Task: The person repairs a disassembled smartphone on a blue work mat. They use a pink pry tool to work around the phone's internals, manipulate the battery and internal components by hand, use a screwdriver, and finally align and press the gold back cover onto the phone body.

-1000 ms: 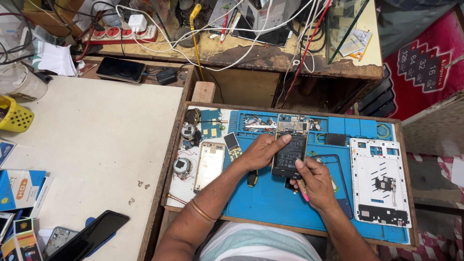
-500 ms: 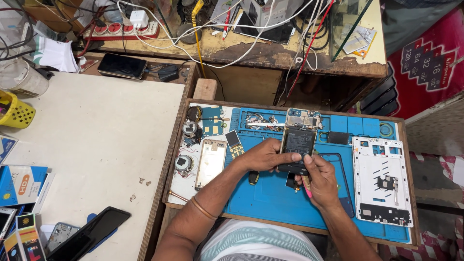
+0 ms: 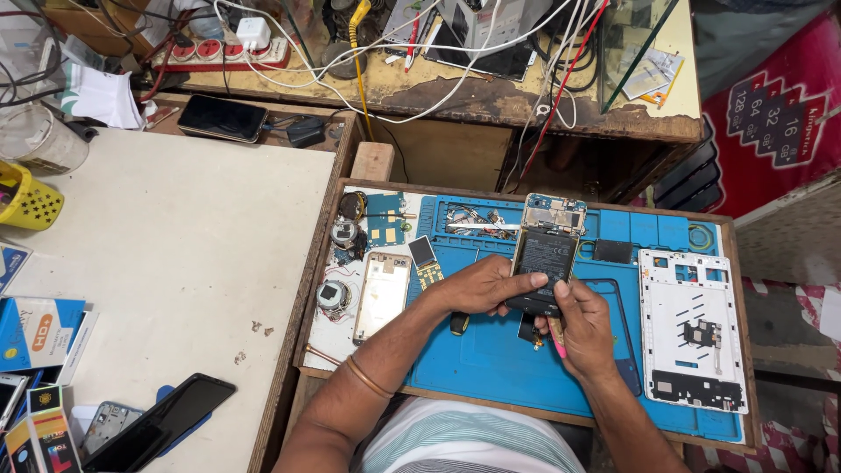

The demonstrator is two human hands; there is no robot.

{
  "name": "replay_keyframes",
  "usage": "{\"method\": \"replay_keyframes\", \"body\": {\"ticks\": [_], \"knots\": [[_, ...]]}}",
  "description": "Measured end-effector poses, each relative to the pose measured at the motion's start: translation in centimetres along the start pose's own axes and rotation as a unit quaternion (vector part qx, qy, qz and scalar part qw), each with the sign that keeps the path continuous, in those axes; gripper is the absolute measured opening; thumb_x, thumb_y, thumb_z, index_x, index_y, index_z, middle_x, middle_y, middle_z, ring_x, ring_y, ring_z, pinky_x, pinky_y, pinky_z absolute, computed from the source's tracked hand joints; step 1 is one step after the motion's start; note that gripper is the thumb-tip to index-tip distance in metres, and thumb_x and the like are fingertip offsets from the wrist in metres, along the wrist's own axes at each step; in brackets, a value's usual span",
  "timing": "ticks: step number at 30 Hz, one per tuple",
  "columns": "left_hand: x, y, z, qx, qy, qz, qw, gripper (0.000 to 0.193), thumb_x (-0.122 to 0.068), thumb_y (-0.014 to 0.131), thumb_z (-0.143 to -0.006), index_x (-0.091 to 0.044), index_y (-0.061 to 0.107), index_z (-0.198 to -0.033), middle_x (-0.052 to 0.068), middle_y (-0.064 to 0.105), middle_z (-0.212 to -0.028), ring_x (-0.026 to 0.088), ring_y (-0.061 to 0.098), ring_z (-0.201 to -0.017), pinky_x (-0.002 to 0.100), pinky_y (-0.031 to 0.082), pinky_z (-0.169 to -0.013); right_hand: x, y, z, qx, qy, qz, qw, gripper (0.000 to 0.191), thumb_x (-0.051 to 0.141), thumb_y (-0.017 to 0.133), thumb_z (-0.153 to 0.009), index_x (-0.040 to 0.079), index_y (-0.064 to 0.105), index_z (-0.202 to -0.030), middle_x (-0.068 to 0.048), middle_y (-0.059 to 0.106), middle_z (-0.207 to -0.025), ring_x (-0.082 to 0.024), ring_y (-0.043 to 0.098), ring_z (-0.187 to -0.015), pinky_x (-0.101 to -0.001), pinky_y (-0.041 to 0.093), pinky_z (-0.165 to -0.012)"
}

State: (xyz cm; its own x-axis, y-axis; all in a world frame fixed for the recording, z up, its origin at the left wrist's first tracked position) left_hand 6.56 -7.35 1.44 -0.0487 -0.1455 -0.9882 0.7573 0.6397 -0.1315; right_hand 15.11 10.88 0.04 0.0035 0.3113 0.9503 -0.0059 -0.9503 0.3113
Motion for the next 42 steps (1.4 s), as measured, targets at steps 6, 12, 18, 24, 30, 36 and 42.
{"method": "replay_keyframes", "body": {"ticks": [6,12,18,24,30,36,42], "knots": [[0.3,0.1,0.0,-0.002,0.006,-0.001,1.000,0.074,-0.069,0.049,-0.096,-0.003,0.069,-0.069,0.005,0.058,-0.050,0.014,0.065,-0.046,0.026,0.051,-0.037,0.0,0.0,0.1,0.008,0.002,-0.004,1.000,0.034,0.029,0.055,-0.106,0.000,0.069,-0.116,-0.008,0.070,-0.081,-0.009,0.064,-0.061,-0.0222,0.054,-0.053],[0.2,0.1,-0.1,-0.006,0.036,0.015,0.999,0.070,-0.067,0.050,-0.097,-0.004,0.071,-0.076,0.004,0.058,-0.051,0.013,0.064,-0.046,0.026,0.052,-0.039,-0.4,-0.5,0.1,0.007,0.005,0.016,1.000,0.032,0.029,0.057,-0.105,0.000,0.070,-0.112,-0.008,0.070,-0.081,-0.010,0.065,-0.062,-0.0232,0.054,-0.053],[-0.3,-0.1,0.1,-0.014,0.037,0.019,0.999,0.066,-0.063,0.051,-0.099,-0.004,0.073,-0.078,0.004,0.064,-0.057,0.012,0.063,-0.048,0.025,0.050,-0.039,-1.4,-1.0,0.2,0.012,0.008,0.095,0.995,0.034,0.030,0.058,-0.105,-0.001,0.071,-0.104,-0.009,0.071,-0.080,-0.012,0.068,-0.064,-0.0259,0.057,-0.056],[-0.4,-0.2,0.3,-0.005,0.045,0.037,0.998,0.063,-0.059,0.053,-0.100,-0.004,0.073,-0.080,0.005,0.062,-0.057,0.012,0.062,-0.048,0.025,0.051,-0.041,-1.6,-1.2,0.1,0.021,0.021,0.061,0.998,0.035,0.031,0.055,-0.105,0.000,0.071,-0.105,-0.009,0.072,-0.080,-0.012,0.069,-0.065,-0.0256,0.058,-0.056],[-0.3,-0.2,0.2,0.002,0.045,0.022,0.999,0.063,-0.059,0.052,-0.100,-0.004,0.072,-0.078,0.004,0.060,-0.055,0.012,0.063,-0.048,0.026,0.051,-0.040,-1.6,-1.1,0.1,0.035,0.014,0.039,0.999,0.034,0.029,0.055,-0.106,-0.001,0.071,-0.107,-0.009,0.073,-0.083,-0.012,0.069,-0.066,-0.0253,0.058,-0.057],[-0.2,-0.2,0.1,-0.020,0.042,0.011,0.999,0.058,-0.056,0.056,-0.099,-0.004,0.073,-0.078,0.003,0.061,-0.055,0.012,0.064,-0.048,0.024,0.051,-0.040,-1.5,-0.9,0.1,0.026,0.012,0.027,0.999,0.034,0.029,0.054,-0.107,0.000,0.071,-0.106,-0.009,0.072,-0.083,-0.012,0.068,-0.066,-0.0258,0.058,-0.057],[-0.2,-0.9,0.2,-0.086,0.067,0.068,0.992,0.049,-0.049,0.061,-0.100,-0.005,0.071,-0.082,0.000,0.059,-0.059,0.008,0.057,-0.047,0.023,0.045,-0.040,-0.9,-0.8,0.2,-0.009,0.021,0.005,1.000,0.037,0.033,0.054,-0.108,0.001,0.071,-0.106,-0.010,0.070,-0.081,-0.011,0.066,-0.064,-0.0249,0.055,-0.056]]}}
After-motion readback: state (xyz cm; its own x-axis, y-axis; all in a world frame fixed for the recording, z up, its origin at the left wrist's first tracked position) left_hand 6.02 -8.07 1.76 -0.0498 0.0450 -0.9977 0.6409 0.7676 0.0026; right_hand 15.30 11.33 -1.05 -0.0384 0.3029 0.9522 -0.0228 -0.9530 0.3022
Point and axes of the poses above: each hand's wrist, its own z-axis away from the middle knuckle, its own y-axis out of the palm, x = y × z, the point moved 1 cm from there along -z, towards the middle knuckle
